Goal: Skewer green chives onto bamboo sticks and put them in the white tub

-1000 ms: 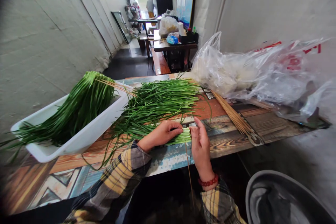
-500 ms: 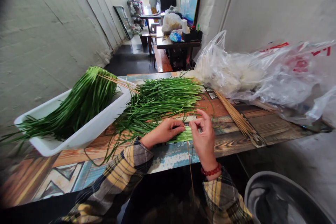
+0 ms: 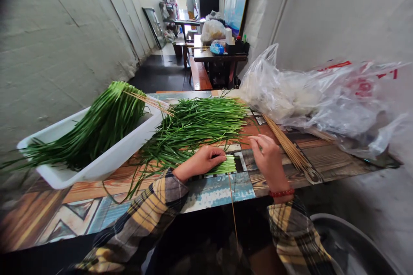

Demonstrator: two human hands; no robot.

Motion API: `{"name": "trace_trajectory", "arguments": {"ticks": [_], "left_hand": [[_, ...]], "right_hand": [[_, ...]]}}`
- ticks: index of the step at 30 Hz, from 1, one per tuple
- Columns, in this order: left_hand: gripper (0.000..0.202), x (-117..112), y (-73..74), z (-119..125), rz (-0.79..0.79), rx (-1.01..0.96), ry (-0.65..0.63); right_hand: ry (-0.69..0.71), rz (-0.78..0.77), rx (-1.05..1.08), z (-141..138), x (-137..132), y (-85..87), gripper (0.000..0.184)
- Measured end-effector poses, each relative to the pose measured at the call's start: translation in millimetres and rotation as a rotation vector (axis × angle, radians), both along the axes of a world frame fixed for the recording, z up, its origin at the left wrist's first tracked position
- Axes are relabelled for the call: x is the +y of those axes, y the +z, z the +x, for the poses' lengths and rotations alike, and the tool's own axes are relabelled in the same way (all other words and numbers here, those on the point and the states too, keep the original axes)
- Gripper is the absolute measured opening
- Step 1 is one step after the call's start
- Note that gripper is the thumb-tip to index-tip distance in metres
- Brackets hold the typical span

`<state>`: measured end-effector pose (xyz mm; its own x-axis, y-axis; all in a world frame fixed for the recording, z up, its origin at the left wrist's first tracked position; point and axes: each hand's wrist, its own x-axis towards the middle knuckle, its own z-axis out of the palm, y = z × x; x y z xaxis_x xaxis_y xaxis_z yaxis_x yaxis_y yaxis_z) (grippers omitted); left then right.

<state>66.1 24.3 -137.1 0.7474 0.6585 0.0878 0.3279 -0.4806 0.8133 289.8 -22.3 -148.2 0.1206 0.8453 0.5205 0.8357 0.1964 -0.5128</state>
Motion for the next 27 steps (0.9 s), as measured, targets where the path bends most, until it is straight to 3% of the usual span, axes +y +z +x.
{"name": "trace_trajectory", "arguments": {"ticks": [4,9,12,16,19,21,24,27], "left_hand": [[0.027,0.1,0.7,-0.1,0.004,-0.003,-0.004],[0.028,0.1,0.6,-0.3,0.018,-0.007,-0.003],[0.029,1.0,-1.9,-0.8,0.030,-0.017,-0.011],[0.029,2.0,-5.5,-1.3,0.028,-0.031,-0.017],[0.029,1.8,-6.9,-1.4,0.025,-0.039,-0.008],[0.028,1.6,-7.1,-1.3,0.029,-0.044,-0.002],[0.028,1.3,-6.0,-1.4,0.031,-0.043,0.010],[0.028,0.9,-3.9,-1.4,0.040,-0.044,0.039]], "right_hand": [[-0.085,0.000,0.062,0.9,-4.0,1.2,0.037],[-0.017,0.077,-0.138,1.0,-0.6,-3.0,0.054],[0.006,0.041,-0.044,2.0,-0.9,-4.4,0.045],[-0.113,-0.021,0.100,3.1,-5.5,-0.6,0.034],[-0.100,0.038,0.023,2.5,-6.9,0.9,0.020],[-0.038,0.070,-0.010,-1.9,-7.8,-1.3,0.025],[0.012,-0.005,0.236,-18.8,-13.1,-9.4,0.040],[0.117,-0.252,0.605,-44.7,-22.5,-17.7,0.042]]}}
